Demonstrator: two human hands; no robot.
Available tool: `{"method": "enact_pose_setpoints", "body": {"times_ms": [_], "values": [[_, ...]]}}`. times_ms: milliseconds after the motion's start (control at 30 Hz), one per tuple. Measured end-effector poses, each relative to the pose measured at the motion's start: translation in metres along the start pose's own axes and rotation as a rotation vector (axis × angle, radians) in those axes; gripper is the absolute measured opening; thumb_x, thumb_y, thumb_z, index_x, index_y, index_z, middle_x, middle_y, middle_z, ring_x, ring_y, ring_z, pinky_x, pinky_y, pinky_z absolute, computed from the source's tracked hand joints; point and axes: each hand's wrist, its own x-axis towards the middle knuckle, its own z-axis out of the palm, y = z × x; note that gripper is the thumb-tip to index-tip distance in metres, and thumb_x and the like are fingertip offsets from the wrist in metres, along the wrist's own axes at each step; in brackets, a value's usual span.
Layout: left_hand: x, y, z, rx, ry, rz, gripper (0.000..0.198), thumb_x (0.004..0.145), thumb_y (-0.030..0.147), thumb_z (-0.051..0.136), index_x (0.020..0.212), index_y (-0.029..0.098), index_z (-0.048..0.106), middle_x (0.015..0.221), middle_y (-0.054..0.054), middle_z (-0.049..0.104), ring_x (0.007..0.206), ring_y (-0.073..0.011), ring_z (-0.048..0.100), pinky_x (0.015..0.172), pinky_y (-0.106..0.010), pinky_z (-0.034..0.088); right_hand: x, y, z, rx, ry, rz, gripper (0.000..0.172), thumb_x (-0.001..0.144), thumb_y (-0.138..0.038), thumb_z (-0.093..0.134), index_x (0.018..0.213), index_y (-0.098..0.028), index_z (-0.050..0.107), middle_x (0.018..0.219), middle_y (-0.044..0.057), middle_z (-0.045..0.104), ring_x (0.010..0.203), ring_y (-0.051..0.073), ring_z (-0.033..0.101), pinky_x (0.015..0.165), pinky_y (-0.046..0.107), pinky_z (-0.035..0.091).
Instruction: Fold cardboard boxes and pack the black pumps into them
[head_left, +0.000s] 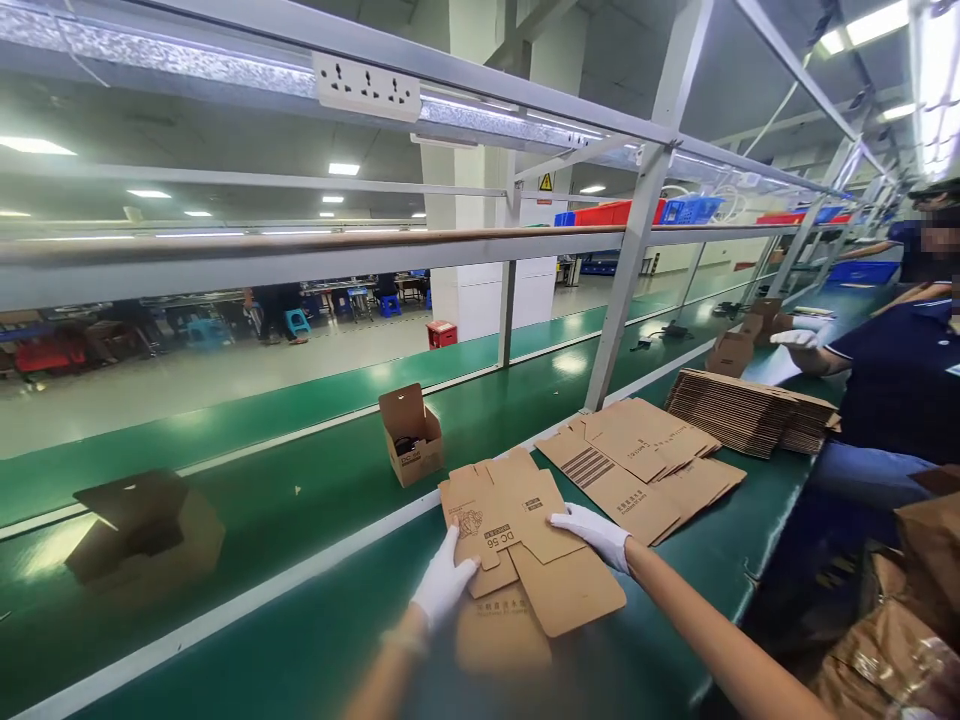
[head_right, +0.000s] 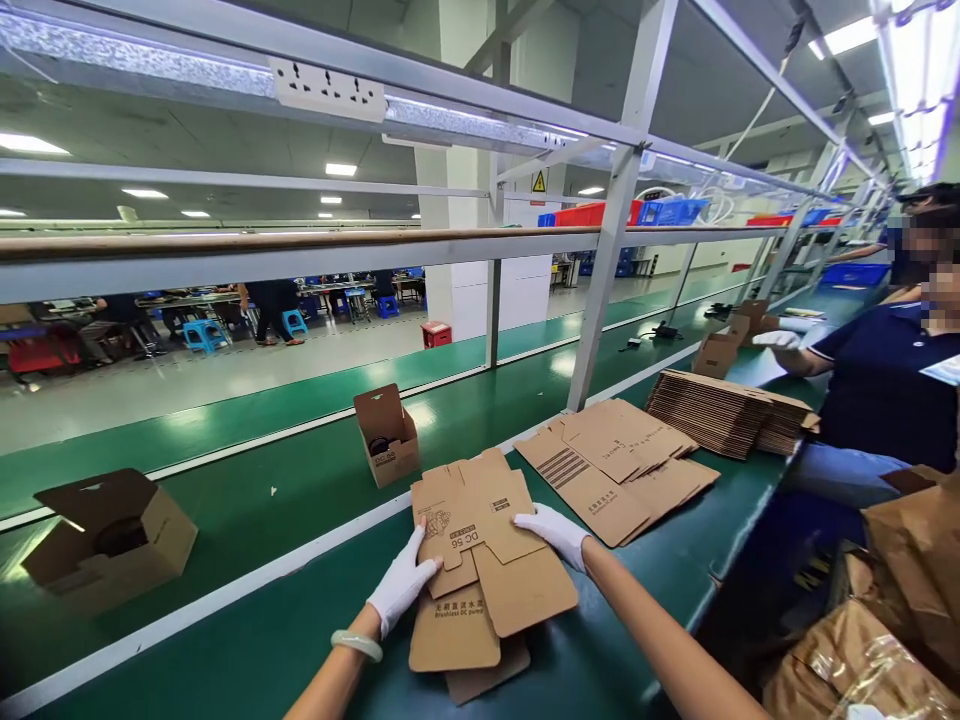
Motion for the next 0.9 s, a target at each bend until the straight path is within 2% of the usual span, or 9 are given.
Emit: {"method": "enact_pose_setpoints", "body": {"times_ms": [167,300,333,400,500,600,733,800,900], "values": [[-0.009,-0.006,0.007,-0.122,-0.024,0.049,0.100,0.076,0.045,0.058,0.149,0.011,-0.001,0.153,-0.009,0.026,0.137,-0.0219,0.034,0.113,-0.031,0.031,-0.015,-0.005,0.009,-0.088,0.104,-0.046,0.063,0.071,-0.049,0.057,0.120,-0.012,0.040,0.114,0.017,0.064,0.100,0.027,0.064,0.083,0.038,0.054],[-0.009,-0.031,0.022,-0.157,-0.051,0.170,0.094,0.077,0.052,0.058,0.149,0.011,0.012,0.156,-0.007,0.018,0.143,-0.0207,0.019,0.118,-0.032,0.019,-0.040,-0.060,-0.002,-0.303,0.318,-0.174,0.060,0.070,-0.038,0.060,0.123,-0.017,0.042,0.116,0.012,0.062,0.101,0.028,0.061,0.085,0.037,0.049],[-0.009,-0.038,0.025,-0.144,-0.049,0.165,0.092,0.077,0.053,0.058,0.148,0.010,0.017,0.155,-0.008,0.019,0.143,-0.0217,0.017,0.119,-0.033,0.017,-0.050,-0.078,-0.003,-0.407,0.399,-0.192,0.060,0.070,-0.035,0.061,0.125,-0.018,0.043,0.114,0.012,0.062,0.099,0.029,0.061,0.084,0.039,0.048],[-0.008,-0.050,0.030,-0.118,-0.028,0.119,0.087,0.078,0.053,0.057,0.145,0.007,0.025,0.154,-0.012,0.022,0.143,-0.0245,0.019,0.119,-0.036,0.016,-0.070,-0.109,0.002,-0.872,0.689,-0.196,0.069,0.074,-0.036,0.059,0.136,-0.019,0.036,0.102,0.012,0.064,0.089,0.032,0.062,0.075,0.040,0.046],[-0.008,-0.057,0.033,-0.118,0.000,0.084,0.081,0.080,0.050,0.053,0.143,0.006,0.029,0.152,-0.015,0.028,0.141,-0.0264,0.025,0.118,-0.039,0.019,-0.084,-0.119,0.030,-1.478,0.952,-0.304,0.067,0.080,-0.031,0.055,0.141,-0.013,0.032,0.092,0.015,0.062,0.086,0.036,0.058,0.069,0.042,0.041],[-0.008,-0.054,0.033,-0.135,0.005,0.079,0.080,0.079,0.049,0.054,0.142,0.005,0.031,0.151,-0.016,0.030,0.140,-0.0258,0.028,0.118,-0.037,0.020,-0.069,-0.080,0.068,-1.744,0.858,-0.358,0.056,0.084,-0.021,0.050,0.137,-0.008,0.038,0.102,0.020,0.059,0.089,0.035,0.055,0.069,0.041,0.038],[-0.009,-0.051,0.034,-0.171,0.012,0.079,0.087,0.075,0.051,0.056,0.141,0.000,0.031,0.150,-0.019,0.029,0.139,-0.0267,0.028,0.117,-0.035,0.021,-0.037,-0.022,0.096,-1.640,0.536,-0.242,0.047,0.074,-0.025,0.065,0.119,-0.013,0.057,0.093,0.014,0.064,0.082,0.031,0.059,0.069,0.037,0.040],[-0.010,-0.051,0.033,-0.191,0.016,0.070,0.088,0.074,0.051,0.056,0.141,0.000,0.030,0.150,-0.019,0.029,0.139,-0.0273,0.028,0.117,-0.036,0.022,-0.025,-0.019,0.091,-1.592,0.513,-0.253,0.033,0.077,-0.031,0.063,0.107,-0.017,0.062,0.089,0.010,0.065,0.082,0.028,0.061,0.069,0.035,0.041],[-0.011,-0.053,0.031,-0.218,0.018,0.058,0.086,0.074,0.051,0.056,0.141,0.003,0.032,0.150,-0.019,0.029,0.139,-0.0272,0.030,0.117,-0.037,0.023,-0.004,-0.044,0.064,-1.501,0.596,-0.257,0.026,0.091,-0.029,0.045,0.109,-0.017,0.060,0.101,0.011,0.064,0.097,0.026,0.059,0.082,0.037,0.041]]}}
